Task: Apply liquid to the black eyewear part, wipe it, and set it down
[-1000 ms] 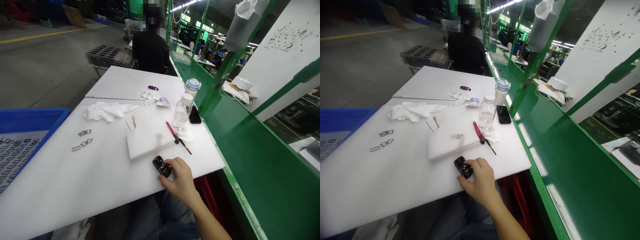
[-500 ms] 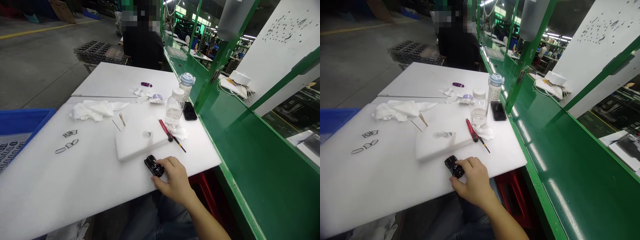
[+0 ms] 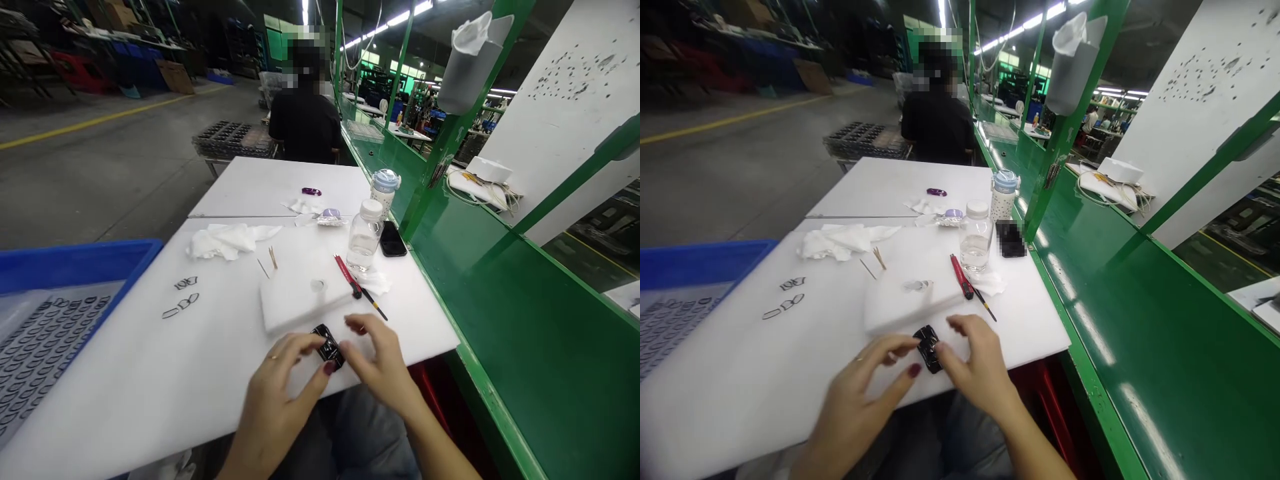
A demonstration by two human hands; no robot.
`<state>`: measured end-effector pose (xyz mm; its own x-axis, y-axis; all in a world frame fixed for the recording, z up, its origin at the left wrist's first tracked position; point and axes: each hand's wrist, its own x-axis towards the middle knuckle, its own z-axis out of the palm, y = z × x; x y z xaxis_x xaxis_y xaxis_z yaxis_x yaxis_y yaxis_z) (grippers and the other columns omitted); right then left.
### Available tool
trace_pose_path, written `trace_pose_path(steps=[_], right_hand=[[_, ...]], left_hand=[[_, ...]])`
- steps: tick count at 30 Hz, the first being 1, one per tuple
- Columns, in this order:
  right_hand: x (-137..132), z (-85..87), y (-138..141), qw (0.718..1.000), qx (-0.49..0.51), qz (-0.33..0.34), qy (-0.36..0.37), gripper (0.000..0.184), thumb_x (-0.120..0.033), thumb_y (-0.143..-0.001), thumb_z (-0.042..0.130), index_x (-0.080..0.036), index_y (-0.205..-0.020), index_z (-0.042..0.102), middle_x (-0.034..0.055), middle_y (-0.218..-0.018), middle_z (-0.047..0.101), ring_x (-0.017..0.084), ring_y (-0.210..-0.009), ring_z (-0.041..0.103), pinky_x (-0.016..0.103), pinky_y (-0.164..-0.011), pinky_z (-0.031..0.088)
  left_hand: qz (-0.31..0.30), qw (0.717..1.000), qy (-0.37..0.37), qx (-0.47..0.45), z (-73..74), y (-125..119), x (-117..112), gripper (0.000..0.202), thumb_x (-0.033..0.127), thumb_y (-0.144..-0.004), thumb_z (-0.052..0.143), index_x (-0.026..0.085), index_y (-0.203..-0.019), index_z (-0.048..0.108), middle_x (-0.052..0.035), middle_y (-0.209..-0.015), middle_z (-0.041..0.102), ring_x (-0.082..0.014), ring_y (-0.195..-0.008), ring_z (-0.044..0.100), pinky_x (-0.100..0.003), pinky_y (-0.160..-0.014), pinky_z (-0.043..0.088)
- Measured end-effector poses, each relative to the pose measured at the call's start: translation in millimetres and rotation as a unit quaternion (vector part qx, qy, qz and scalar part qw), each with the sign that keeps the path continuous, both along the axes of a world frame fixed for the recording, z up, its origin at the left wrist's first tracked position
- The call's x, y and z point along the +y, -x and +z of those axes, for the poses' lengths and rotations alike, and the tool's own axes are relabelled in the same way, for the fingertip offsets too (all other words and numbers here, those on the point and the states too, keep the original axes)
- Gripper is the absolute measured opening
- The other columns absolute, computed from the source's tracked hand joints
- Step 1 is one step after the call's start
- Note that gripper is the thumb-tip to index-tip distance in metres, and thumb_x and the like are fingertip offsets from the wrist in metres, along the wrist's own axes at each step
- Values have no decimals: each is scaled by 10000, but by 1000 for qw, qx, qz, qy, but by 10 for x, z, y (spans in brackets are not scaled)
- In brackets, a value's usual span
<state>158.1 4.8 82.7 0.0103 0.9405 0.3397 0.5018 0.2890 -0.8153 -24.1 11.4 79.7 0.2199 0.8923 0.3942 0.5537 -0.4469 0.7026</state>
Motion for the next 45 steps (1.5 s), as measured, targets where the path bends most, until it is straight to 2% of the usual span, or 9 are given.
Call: trace_pose_path(steps=[3, 7, 12, 17, 20, 29, 33, 38, 45], right_hand=[[256, 191, -23, 998, 1, -39, -48, 350, -253, -877, 568, -215, -1224, 543, 86, -1132, 647, 211, -1007, 612, 373, -885, 506], [626, 368, 37, 995, -84, 47, 0, 439, -254, -850, 608, -210, -1277, 521, 102, -1267, 609, 245, -1139, 585, 406, -947, 477], [813, 460, 107, 974, -200, 82, 62, 202, -257, -985, 427, -213, -986, 624, 14, -876, 687, 190, -825, 632, 325, -758, 458], [813, 425, 155, 950, -291, 106, 26, 361, -103, -879, 493, -209, -1219, 552, 64, -1102, 650, 235, -965, 584, 353, -816, 431], [846, 397, 162, 947, -300, 107, 31, 243, -156, -900, 518, -216, -1119, 605, 62, -1021, 651, 234, -915, 582, 372, -830, 427], [614, 582, -115, 960, 163, 218, 64, 121, -337, -942, 547, -242, -959, 620, 17, -928, 627, 194, -1015, 593, 352, -914, 434], [408, 260, -134, 922, 330, 194, 62, 234, -455, -827, 672, -242, -907, 616, -24, -673, 459, 153, -645, 441, 298, -629, 377], [348, -63, -16, 941, 295, 77, 148, 463, -471, -837, 659, -199, -563, 403, -35, -572, 320, 122, -562, 269, 295, -555, 220], [173, 323, 145, 801, 526, 267, 105, 648, -852, -758, 330, -218, -641, 402, -45, -535, 305, 122, -496, 270, 309, -561, 276]], left_hand=[[-10, 996, -25, 85, -201, -146, 145, 424, 435, -796, 671, 243, -1169, 604, -79, -1167, 634, -284, -1058, 596, -450, -862, 531], [20, 986, -44, 162, -357, -207, 120, 459, 403, -774, 692, 251, -1199, 606, -92, -1236, 597, -319, -1102, 565, -483, -871, 508], [27, 983, -61, 170, -334, -191, 90, 403, 375, -805, 667, 240, -1181, 614, -104, -1217, 603, -312, -1083, 583, -467, -859, 517], [29, 983, -67, 168, -326, -197, 73, 408, 346, -793, 690, 235, -1179, 618, -94, -1203, 618, -305, -1064, 590, -457, -856, 518], [24, 982, -87, 166, -332, -177, 42, 399, 343, -778, 709, 225, -1152, 635, -98, -1179, 629, -299, -1033, 599, -443, -833, 520], [-35, 991, -43, 123, -261, -114, 17, 471, 254, -688, 737, 229, -1143, 618, -67, -1213, 650, -283, -1063, 596, -431, -859, 512], [-48, 997, -32, 59, -244, -103, -3, 505, 238, -620, 738, 202, -1107, 611, -71, -1146, 690, -283, -1021, 618, -436, -835, 527], [-46, 998, -36, 13, -234, -102, -6, 485, 197, -578, 722, 198, -1057, 645, -63, -1087, 716, -278, -976, 640, -443, -810, 537], [-30, 999, -21, -16, -211, -137, 3, 436, 183, -560, 697, 201, -995, 668, -51, -1047, 732, -274, -939, 650, -451, -790, 541]])
